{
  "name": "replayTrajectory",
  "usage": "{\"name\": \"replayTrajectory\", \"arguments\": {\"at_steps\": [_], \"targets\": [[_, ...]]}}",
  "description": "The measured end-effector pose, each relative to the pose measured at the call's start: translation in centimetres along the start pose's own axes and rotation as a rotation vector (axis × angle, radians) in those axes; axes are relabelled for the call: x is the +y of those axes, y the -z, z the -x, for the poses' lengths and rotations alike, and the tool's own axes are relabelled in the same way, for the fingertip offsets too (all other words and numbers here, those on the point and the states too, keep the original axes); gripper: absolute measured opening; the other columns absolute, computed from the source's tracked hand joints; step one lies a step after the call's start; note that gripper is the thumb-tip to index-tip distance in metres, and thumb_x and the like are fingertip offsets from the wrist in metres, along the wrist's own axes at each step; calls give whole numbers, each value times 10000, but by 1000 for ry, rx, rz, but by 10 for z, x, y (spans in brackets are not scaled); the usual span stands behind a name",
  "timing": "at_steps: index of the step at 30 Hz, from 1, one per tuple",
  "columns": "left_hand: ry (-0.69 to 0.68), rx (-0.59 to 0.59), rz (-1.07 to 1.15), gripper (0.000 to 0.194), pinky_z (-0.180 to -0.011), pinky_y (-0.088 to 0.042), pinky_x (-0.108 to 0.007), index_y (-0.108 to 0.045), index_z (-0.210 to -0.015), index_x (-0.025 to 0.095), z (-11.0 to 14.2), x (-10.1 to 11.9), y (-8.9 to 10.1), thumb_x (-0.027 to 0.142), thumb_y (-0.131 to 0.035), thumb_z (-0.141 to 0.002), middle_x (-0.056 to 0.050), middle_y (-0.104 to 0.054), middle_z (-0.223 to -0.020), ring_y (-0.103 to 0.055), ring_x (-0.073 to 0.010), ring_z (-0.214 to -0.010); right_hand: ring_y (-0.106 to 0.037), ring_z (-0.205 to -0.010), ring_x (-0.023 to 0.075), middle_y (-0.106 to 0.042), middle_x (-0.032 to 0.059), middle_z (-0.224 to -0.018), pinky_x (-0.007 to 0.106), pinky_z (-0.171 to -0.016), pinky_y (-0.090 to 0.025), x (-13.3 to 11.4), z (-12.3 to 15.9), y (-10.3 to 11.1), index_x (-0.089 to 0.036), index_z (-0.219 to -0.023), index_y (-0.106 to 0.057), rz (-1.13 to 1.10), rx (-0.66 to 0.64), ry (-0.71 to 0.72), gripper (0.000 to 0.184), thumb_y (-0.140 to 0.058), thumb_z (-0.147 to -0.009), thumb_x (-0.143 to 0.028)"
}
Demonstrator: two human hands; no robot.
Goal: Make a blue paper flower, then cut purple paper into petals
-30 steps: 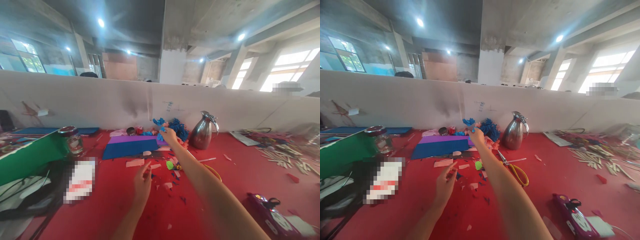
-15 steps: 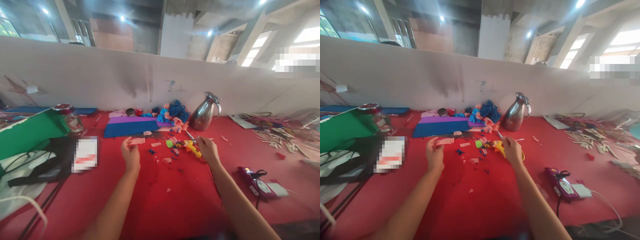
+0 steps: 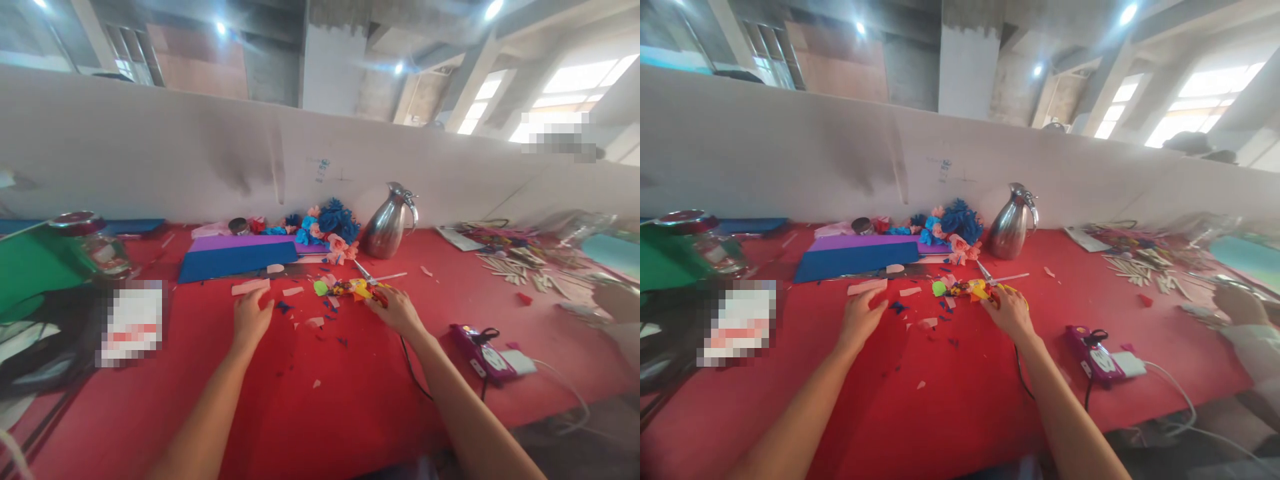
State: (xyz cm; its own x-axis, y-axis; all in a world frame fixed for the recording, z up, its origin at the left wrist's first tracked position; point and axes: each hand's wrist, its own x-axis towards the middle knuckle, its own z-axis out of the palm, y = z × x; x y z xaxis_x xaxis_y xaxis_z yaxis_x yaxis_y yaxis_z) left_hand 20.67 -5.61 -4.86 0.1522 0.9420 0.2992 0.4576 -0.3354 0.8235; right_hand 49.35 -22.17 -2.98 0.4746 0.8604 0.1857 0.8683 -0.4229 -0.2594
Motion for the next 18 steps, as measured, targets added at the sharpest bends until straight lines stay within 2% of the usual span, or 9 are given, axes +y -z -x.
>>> {"name": "replayTrajectory", "arguments": {"at_steps": [3,6,8,13,16,18], "targets": [[-185,-152,-231,159,-969,-385,-406,-707,-815,222,4,4,-2,150,-622,-702,-79,-714,-985,-599,-260,-1007,-630,-1007,258,-645,108,-1151,335,-816,-463,-17,1,-2,-186,-1137,-610,65,-45,4,366,-514,-864,-411],[-224,-270,-235,140,-845,-448,-348,-698,-741,231,9,9,-1,133,-601,-720,-43,-716,-872,-632,-223,-873,-658,-916,245,-637,114,-1144,301,-684,-463,-26,3,-2,-183,-1149,-586,102,-76,-62,315,-448,-885,-285],[-223,-314,-208,149,-776,-457,-323,-690,-721,238,12,12,0,134,-584,-732,-26,-709,-827,-638,-206,-814,-652,-922,229,-655,101,-1102,287,-696,-453,-25,4,0,-188,-1164,-567,89,-46,-82,314,-427,-889,-244],[-225,-325,-185,154,-753,-452,-315,-683,-720,232,17,17,-1,140,-561,-737,-30,-707,-821,-640,-203,-794,-617,-1010,229,-657,86,-1120,292,-756,-449,-8,3,15,-209,-1159,-543,7,37,-183,302,-398,-910,-298],[-159,-329,-158,129,-753,-460,-325,-682,-733,223,18,24,-5,162,-569,-736,-36,-718,-820,-652,-212,-790,-614,-1036,262,-643,100,-1163,323,-745,-461,9,-3,24,-219,-1187,-517,-16,33,-271,340,-383,-909,-361],[-106,-382,-135,138,-739,-469,-314,-686,-763,215,17,32,-11,153,-566,-736,-36,-723,-808,-662,-206,-781,-629,-1015,270,-658,102,-1126,332,-734,-467,24,-7,26,-228,-1200,-513,-17,24,-359,362,-374,-903,-384]]}}
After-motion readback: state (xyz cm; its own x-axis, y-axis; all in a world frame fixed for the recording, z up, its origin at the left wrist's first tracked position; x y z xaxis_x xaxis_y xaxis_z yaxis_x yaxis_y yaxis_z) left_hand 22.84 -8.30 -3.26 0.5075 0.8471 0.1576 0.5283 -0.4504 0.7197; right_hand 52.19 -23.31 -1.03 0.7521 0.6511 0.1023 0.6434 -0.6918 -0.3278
